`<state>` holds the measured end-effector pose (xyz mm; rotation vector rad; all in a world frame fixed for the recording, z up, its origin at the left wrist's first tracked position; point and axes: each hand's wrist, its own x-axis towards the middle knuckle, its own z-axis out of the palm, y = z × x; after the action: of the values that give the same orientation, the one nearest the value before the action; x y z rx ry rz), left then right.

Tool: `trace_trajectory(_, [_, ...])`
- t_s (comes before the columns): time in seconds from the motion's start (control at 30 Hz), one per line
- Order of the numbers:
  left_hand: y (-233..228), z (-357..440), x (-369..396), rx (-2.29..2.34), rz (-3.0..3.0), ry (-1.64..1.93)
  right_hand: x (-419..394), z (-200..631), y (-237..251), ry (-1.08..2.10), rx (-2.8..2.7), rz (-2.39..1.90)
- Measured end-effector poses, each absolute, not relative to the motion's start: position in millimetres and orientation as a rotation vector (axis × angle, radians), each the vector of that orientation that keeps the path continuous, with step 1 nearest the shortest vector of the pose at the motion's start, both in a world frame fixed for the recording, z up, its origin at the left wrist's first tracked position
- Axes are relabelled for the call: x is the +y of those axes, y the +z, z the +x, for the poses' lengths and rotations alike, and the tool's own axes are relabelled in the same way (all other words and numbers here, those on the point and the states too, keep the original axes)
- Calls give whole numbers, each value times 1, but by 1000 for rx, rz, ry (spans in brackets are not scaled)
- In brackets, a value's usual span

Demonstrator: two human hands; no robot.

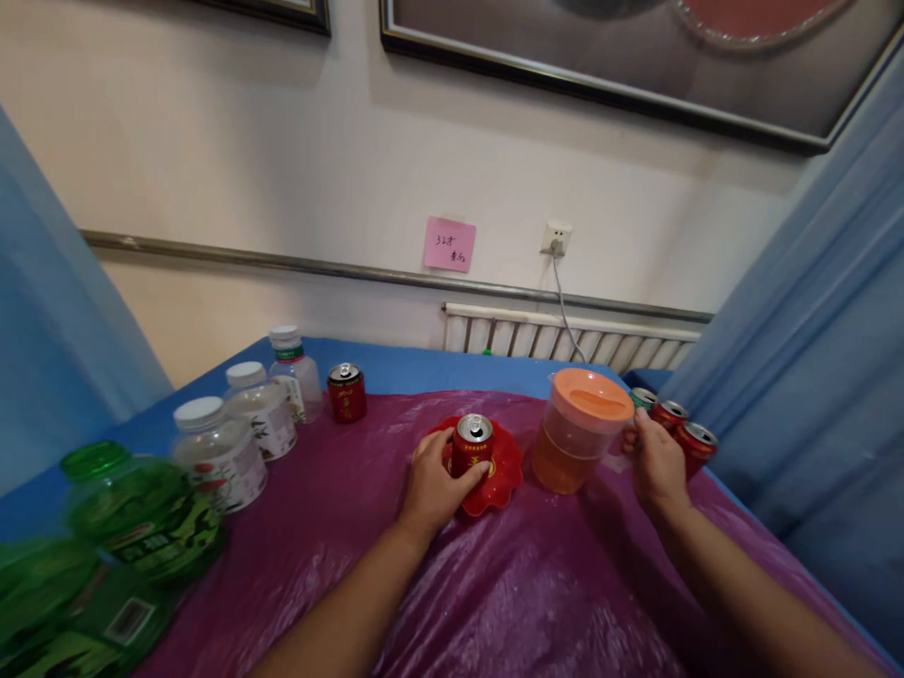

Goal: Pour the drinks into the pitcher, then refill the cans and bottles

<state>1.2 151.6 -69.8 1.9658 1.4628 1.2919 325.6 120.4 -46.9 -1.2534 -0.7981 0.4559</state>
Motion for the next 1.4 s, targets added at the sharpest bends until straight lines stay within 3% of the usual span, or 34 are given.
trace_trajectory(0.17, [-71, 0, 154, 1472, 1971, 1364, 105, 310, -45, 100, -746, -1193])
trace_trajectory(0.27, [-72, -1, 154, 1432, 1987, 1406, 86, 271, -48, 15, -1021, -1100])
trace_trajectory(0.4, [-70, -2, 150, 1339, 2050, 1421, 73, 207, -60, 377, -1436, -1157])
trace_trajectory(0.5, [-70, -1, 148, 1282, 2124, 1430, 80, 177, -64, 555, -1442, -1239])
trace_trajectory(0.83, [-69, 0, 142, 1099, 2385, 1455, 96, 147, -58, 677, -1252, -1311])
trace_trajectory(1.13, [-68, -5, 150, 1001, 2405, 1272, 64, 180, -37, 483, -1141, -1251])
trace_trajectory(1.4, [-72, -1, 165, 1139, 2324, 1349, 9, 299, -71, 269, -905, -1476])
